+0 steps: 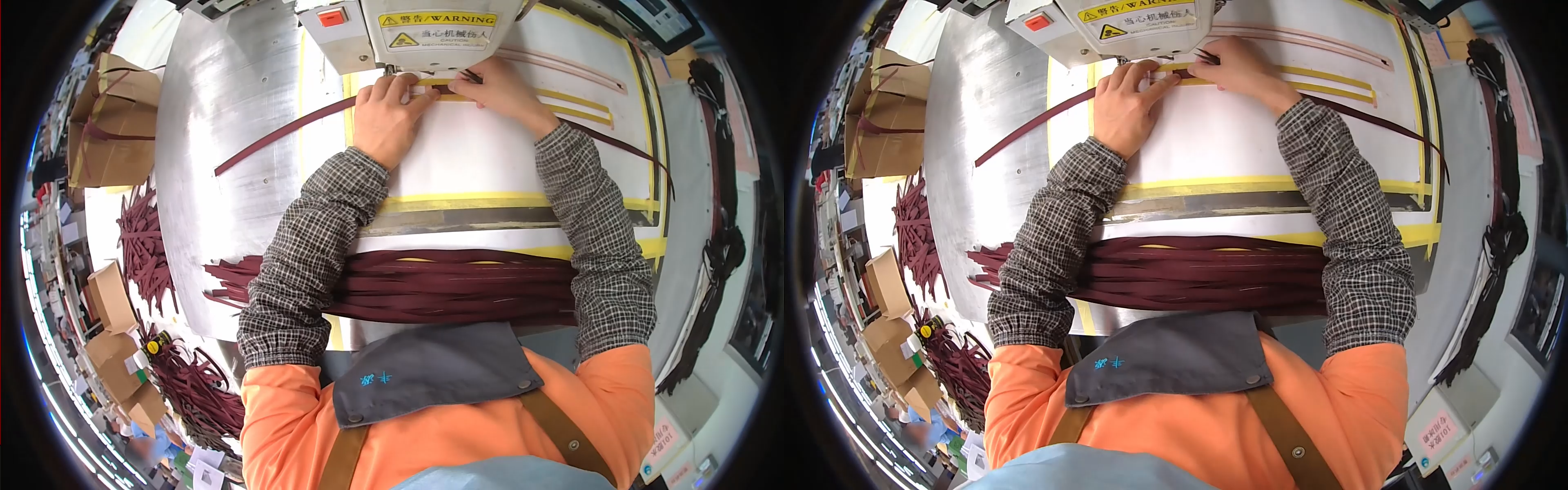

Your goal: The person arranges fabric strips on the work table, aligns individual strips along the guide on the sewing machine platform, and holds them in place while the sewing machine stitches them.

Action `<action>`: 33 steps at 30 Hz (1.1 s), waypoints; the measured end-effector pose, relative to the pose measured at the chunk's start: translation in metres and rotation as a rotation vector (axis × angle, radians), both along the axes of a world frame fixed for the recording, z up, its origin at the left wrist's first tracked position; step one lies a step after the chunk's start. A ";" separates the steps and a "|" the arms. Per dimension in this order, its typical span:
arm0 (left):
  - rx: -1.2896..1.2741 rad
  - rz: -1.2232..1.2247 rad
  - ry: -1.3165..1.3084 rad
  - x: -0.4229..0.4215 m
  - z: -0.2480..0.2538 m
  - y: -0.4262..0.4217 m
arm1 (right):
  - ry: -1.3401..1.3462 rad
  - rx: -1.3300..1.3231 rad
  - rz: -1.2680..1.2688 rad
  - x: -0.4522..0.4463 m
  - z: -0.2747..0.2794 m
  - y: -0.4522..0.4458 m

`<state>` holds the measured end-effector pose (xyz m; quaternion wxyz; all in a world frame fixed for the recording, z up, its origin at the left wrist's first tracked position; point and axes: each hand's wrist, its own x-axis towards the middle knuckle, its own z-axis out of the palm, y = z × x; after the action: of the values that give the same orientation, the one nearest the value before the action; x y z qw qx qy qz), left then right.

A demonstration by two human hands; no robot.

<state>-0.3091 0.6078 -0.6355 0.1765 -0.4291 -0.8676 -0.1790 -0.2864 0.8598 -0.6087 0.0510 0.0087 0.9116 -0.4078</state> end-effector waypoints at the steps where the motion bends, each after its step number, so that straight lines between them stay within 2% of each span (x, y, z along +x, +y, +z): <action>1: 0.009 0.007 -0.008 -0.002 -0.001 0.000 | 0.008 0.032 -0.013 0.001 0.002 -0.001; 4: 0.017 0.019 -0.017 -0.003 -0.002 0.000 | 0.070 0.169 -0.028 0.004 -0.004 -0.004; 13: -0.048 0.012 0.031 0.001 0.001 0.001 | 0.153 0.281 -0.059 0.007 -0.005 -0.012; 19: -0.079 0.028 0.015 0.000 0.001 0.003 | 0.141 0.305 -0.045 0.005 -0.003 -0.014; 28: -0.051 -0.006 0.032 -0.001 0.001 0.001 | 0.310 0.330 -0.002 0.007 -0.014 -0.012; 31: -0.057 0.004 0.032 0.000 0.002 0.000 | 0.167 0.353 -0.007 0.006 -0.004 -0.014; 33: -0.054 0.007 0.018 0.002 0.004 0.002 | 0.222 0.234 0.071 0.016 0.006 -0.002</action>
<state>-0.3075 0.6099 -0.6319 0.1733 -0.4323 -0.8719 -0.1511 -0.2703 0.8574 -0.6030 -0.0370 -0.0626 0.9527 -0.2952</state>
